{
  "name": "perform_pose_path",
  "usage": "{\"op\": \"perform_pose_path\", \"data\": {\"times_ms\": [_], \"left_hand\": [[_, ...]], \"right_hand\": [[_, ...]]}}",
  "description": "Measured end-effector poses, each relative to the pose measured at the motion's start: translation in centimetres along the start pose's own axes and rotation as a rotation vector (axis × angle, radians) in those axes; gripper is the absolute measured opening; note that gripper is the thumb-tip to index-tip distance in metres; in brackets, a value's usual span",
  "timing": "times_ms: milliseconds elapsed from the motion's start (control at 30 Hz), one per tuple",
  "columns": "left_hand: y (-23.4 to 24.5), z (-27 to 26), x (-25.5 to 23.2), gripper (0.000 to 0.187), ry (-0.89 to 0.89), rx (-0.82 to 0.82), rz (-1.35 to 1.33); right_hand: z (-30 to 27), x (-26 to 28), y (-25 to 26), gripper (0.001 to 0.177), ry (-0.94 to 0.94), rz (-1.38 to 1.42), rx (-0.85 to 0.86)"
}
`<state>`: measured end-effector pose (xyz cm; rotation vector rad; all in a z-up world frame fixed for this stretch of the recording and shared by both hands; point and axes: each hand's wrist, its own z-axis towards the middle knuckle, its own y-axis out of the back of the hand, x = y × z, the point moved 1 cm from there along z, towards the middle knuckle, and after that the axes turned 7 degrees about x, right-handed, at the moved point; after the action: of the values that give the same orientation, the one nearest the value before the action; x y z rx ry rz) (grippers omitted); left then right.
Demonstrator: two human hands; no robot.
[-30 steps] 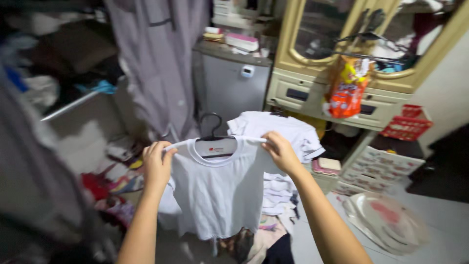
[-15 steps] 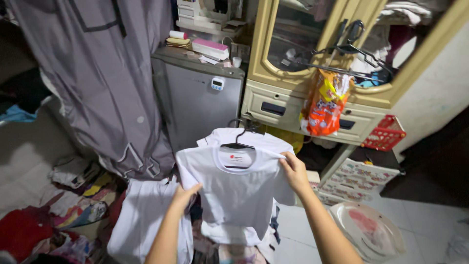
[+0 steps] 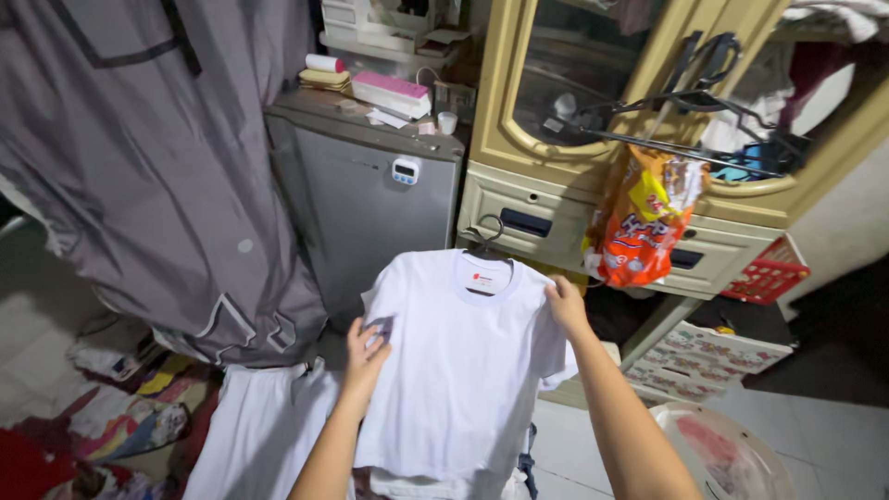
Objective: The person repeatedly removes shirts from a clothing rack, briefly holds them up, and places them on a pile on the floor. The person handles multiple white shirts and one yellow and green shirt.
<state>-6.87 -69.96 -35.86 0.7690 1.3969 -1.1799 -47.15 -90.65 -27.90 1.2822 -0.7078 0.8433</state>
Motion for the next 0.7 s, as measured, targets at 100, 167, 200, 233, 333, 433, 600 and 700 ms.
{"op": "perform_pose_path", "data": {"times_ms": [100, 167, 200, 233, 333, 433, 600, 700], "left_hand": [[-0.5, 0.5, 3.5, 0.096, -0.072, 0.077, 0.048], [0.0, -0.9, 4.2, 0.096, -0.015, 0.099, 0.143], [0.3, -1.8, 4.0, 0.096, 0.014, 0.109, 0.19], [0.6, -2.3, 3.5, 0.095, 0.014, 0.11, 0.239], [1.7, -3.8, 1.4, 0.092, 0.013, 0.108, 0.333], [2.3, -4.9, -0.5, 0.088, 0.006, 0.1, 0.321], [2.9, -7.5, -4.4, 0.085, -0.026, 0.085, 0.361], [3.5, -9.7, -7.6, 0.081, -0.11, 0.075, 0.453]], "right_hand": [[1.7, -1.1, -1.8, 0.061, 0.02, -0.31, -0.065], [1.7, -1.7, -3.1, 0.071, -0.121, -0.299, -0.013], [1.4, -1.7, -3.9, 0.071, -0.057, -0.319, -0.038], [0.8, -1.8, -4.6, 0.071, 0.012, -0.342, -0.064], [-0.2, -1.2, -6.4, 0.073, 0.059, -0.354, -0.08], [-1.3, -0.1, -7.7, 0.077, 0.118, -0.4, -0.107], [-3.8, 3.4, -9.5, 0.082, 0.26, -0.347, -0.117], [-5.9, 6.8, -10.2, 0.084, 0.319, -0.286, -0.104]]}}
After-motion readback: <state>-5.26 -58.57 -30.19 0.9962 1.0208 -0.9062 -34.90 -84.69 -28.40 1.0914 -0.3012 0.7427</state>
